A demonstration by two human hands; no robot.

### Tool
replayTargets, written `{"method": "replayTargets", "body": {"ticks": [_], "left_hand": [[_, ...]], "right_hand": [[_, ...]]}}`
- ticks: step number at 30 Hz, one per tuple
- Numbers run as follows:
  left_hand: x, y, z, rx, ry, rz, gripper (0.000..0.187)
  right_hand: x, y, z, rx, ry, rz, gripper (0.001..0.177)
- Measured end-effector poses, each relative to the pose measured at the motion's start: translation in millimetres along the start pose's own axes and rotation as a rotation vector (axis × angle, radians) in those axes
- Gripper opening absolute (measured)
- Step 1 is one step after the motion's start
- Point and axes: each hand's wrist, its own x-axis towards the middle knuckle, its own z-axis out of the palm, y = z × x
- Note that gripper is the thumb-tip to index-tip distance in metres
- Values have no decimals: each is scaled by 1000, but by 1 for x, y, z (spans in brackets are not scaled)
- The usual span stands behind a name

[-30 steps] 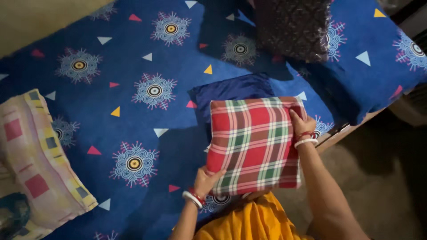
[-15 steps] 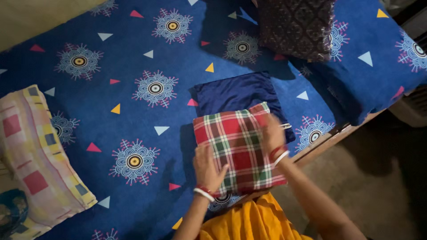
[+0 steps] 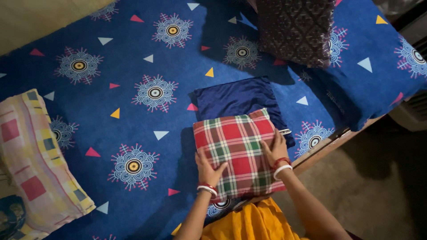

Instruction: The person puts folded cloths into various pillowcases by hand while standing over a bed. They move between a chair containing folded laundry and the bed to complete the task.

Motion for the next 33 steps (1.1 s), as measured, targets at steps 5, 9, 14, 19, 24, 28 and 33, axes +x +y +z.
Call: {"method": "replayTargets", "body": {"ticks": [5, 9, 14, 19, 24, 28, 33], "left_hand": [[-3, -22, 0, -201, -29, -99, 133], [-5, -48, 3, -137, -222, 35, 112], [-2, -86, 22, -316, -633, 51, 90], [39, -122, 10, -370, -871, 214, 49], [112, -57, 54, 86, -457, 399, 24], [150, -10, 75, 361, -338, 696, 59], [185, -30, 100, 681, -491, 543, 37]], "right_hand": [[-14, 35, -18, 180, -26, 243, 84], [-33, 69, -39, 614, -108, 403, 71], [-52, 91, -71, 734, -304, 452, 58], [-73, 126, -100, 961, -451, 422, 59], [-77, 133, -91, 1073, -475, 423, 53], [-67, 120, -89, 1011, -476, 427, 54], [-68, 108, -87, 969, -389, 587, 56]]}}
